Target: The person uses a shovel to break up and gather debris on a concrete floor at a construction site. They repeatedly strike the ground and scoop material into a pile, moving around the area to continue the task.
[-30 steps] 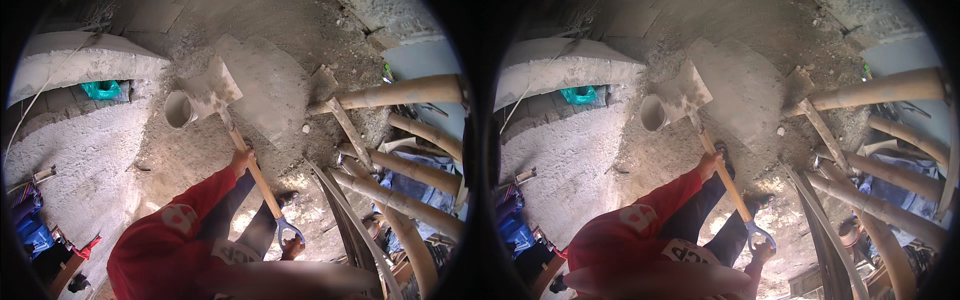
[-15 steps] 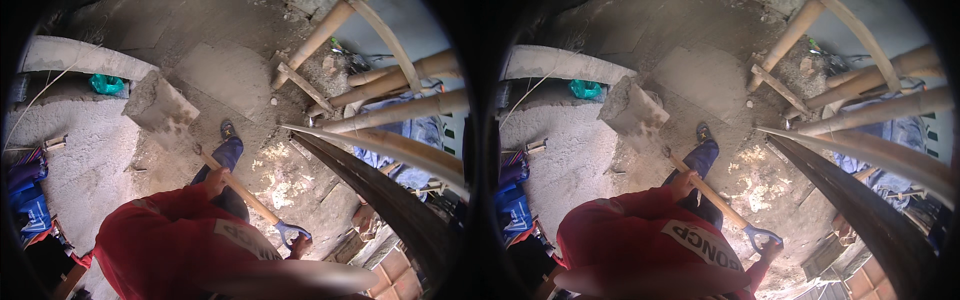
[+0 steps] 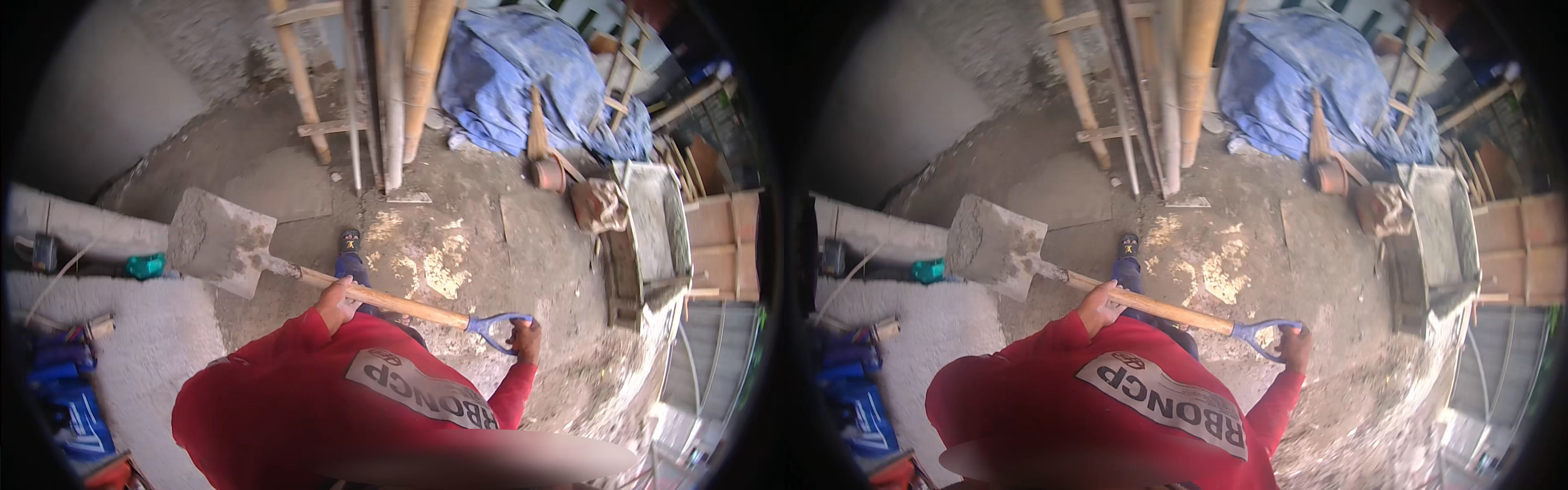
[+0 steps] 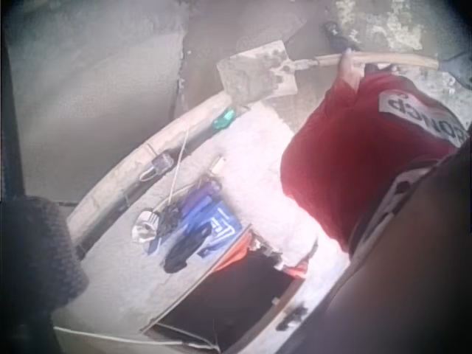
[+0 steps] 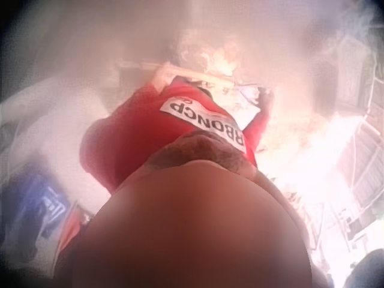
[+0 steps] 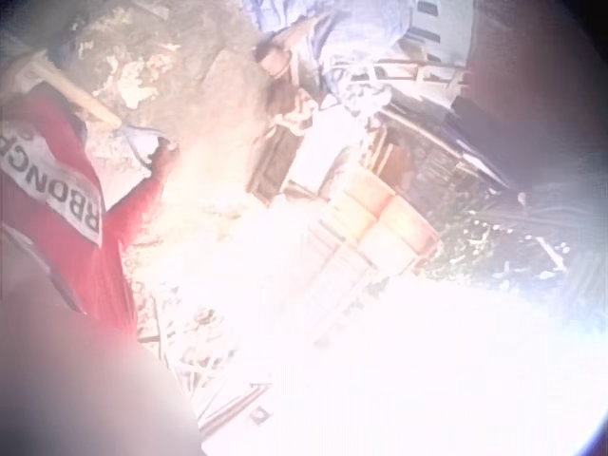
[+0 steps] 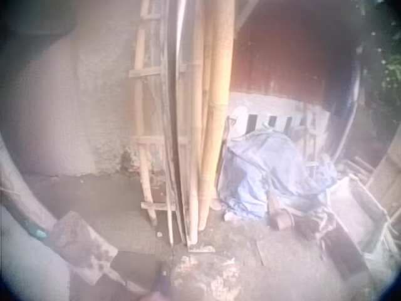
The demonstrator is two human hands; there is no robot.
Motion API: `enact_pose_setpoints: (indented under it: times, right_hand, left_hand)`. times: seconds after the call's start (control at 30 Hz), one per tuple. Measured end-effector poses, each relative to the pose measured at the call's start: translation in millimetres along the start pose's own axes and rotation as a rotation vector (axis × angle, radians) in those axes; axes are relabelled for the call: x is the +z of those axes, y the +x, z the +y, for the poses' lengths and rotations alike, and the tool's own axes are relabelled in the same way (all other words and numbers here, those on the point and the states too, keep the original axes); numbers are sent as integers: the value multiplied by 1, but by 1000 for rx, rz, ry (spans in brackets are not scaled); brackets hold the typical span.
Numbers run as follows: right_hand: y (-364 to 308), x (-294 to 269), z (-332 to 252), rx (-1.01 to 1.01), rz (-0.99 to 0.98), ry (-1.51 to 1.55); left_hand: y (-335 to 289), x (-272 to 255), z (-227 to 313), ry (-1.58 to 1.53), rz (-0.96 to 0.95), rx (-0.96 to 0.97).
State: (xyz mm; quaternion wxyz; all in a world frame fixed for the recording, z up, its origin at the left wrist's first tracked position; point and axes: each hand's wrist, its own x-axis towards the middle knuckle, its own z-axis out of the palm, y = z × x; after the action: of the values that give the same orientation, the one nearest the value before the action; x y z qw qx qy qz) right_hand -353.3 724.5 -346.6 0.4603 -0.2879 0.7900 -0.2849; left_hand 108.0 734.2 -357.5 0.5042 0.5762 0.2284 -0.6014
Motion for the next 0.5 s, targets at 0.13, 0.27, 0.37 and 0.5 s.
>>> enact_pose_setpoints:
  times: [0.13,0.27,0.37,0.5]
  right_hand:
    - [-31,-114,11,-18,139,44]
    - [-91,-187,66,45,324,104]
    - [-133,-228,112,97,400,219]
    - [-165,-242,181,183,575,313]
  left_hand:
    - [-16,41,-69,51,-98,-211]
    - [-1,72,-133,303,-179,-320]
    - [11,98,-184,433,-173,-422]
    - [22,135,-255,577,-177,-457]
